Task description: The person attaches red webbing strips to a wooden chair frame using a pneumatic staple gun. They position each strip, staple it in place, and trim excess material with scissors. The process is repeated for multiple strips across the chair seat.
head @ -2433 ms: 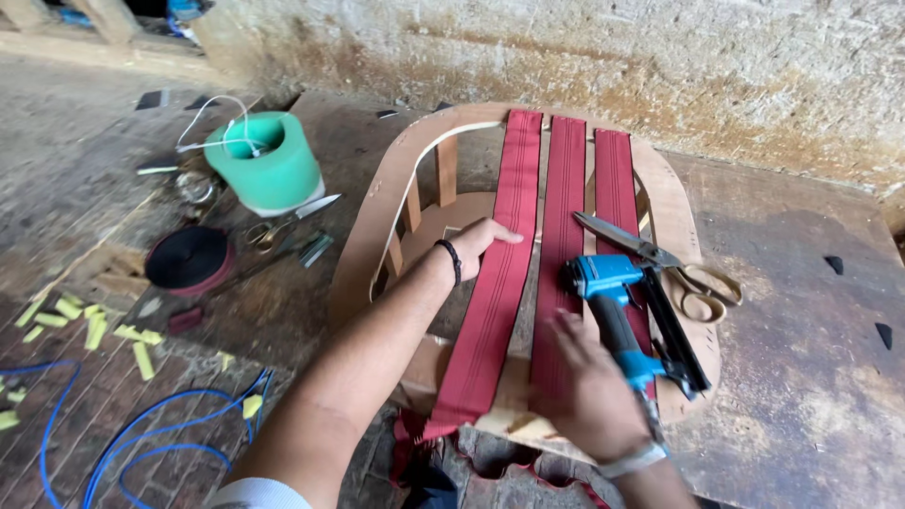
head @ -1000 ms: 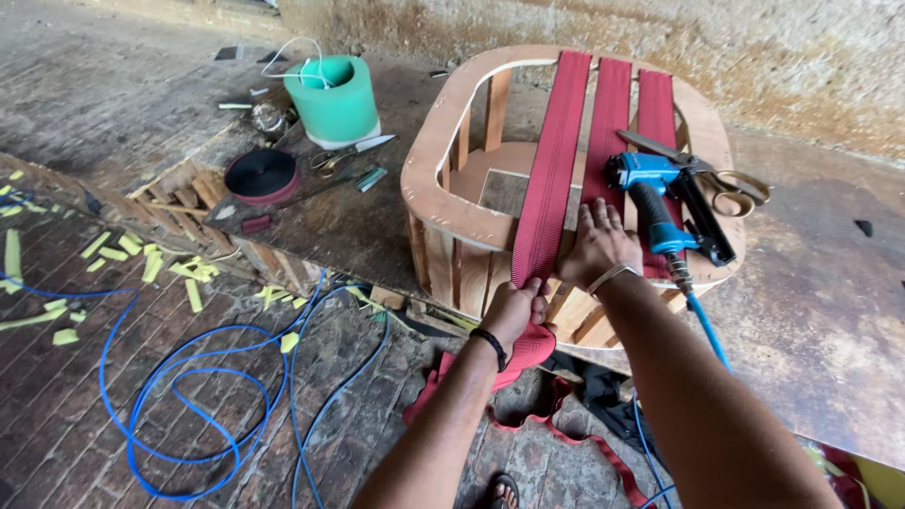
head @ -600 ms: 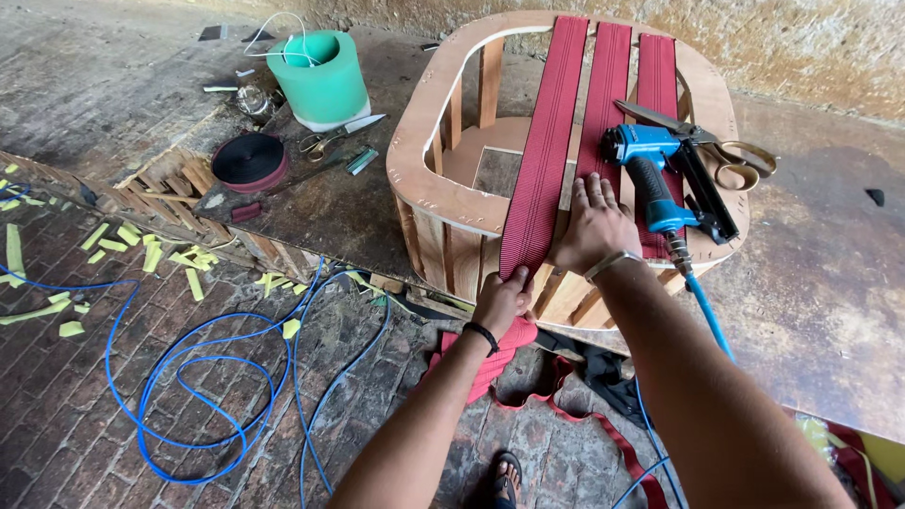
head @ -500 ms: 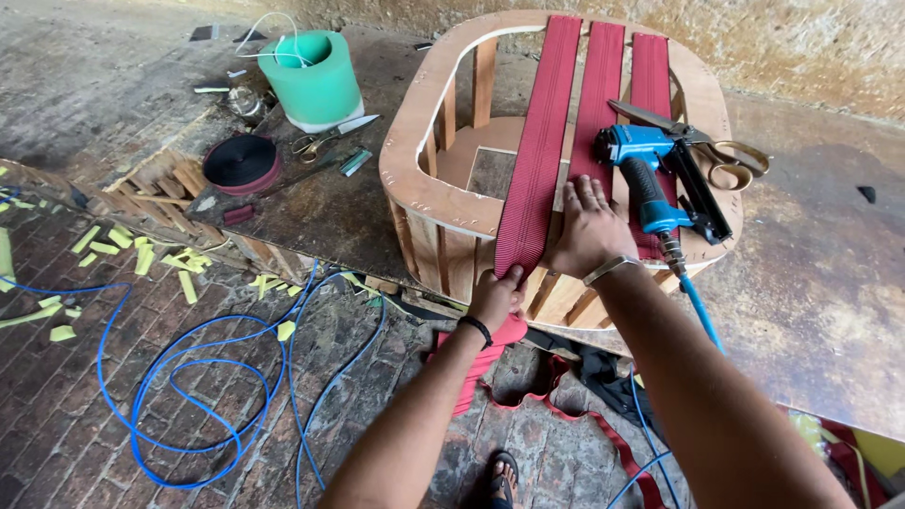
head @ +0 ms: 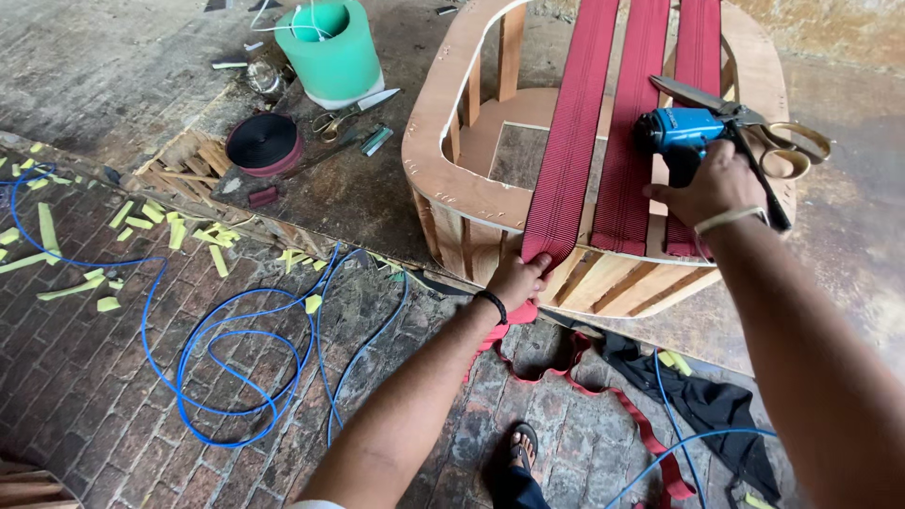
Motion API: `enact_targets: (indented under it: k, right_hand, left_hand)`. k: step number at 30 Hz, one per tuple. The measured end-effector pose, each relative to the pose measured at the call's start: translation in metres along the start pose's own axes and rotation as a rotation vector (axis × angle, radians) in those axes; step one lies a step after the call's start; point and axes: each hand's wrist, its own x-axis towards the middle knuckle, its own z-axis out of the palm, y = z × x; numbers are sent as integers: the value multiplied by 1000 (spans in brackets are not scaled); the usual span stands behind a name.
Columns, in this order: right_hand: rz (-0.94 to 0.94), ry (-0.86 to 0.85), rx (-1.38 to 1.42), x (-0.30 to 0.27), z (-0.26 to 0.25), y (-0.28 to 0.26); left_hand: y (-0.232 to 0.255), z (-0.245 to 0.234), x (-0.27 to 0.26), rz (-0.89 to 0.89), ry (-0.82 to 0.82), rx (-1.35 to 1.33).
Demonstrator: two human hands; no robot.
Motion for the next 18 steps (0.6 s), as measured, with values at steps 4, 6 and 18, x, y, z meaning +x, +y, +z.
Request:
enact_targets:
  k: [4,6,18]
  right_hand:
    - [46,-124,54,27,-1,-4]
    - [200,-286,179,32,-12,-9]
    - [105,-646,959,-118,-41,-32]
  left_hand:
    - [16,-2,-9,50,-53,41]
    - [26,-3,-9,-75,-73,-15]
    - [22,-15,-3,-121,-209,25]
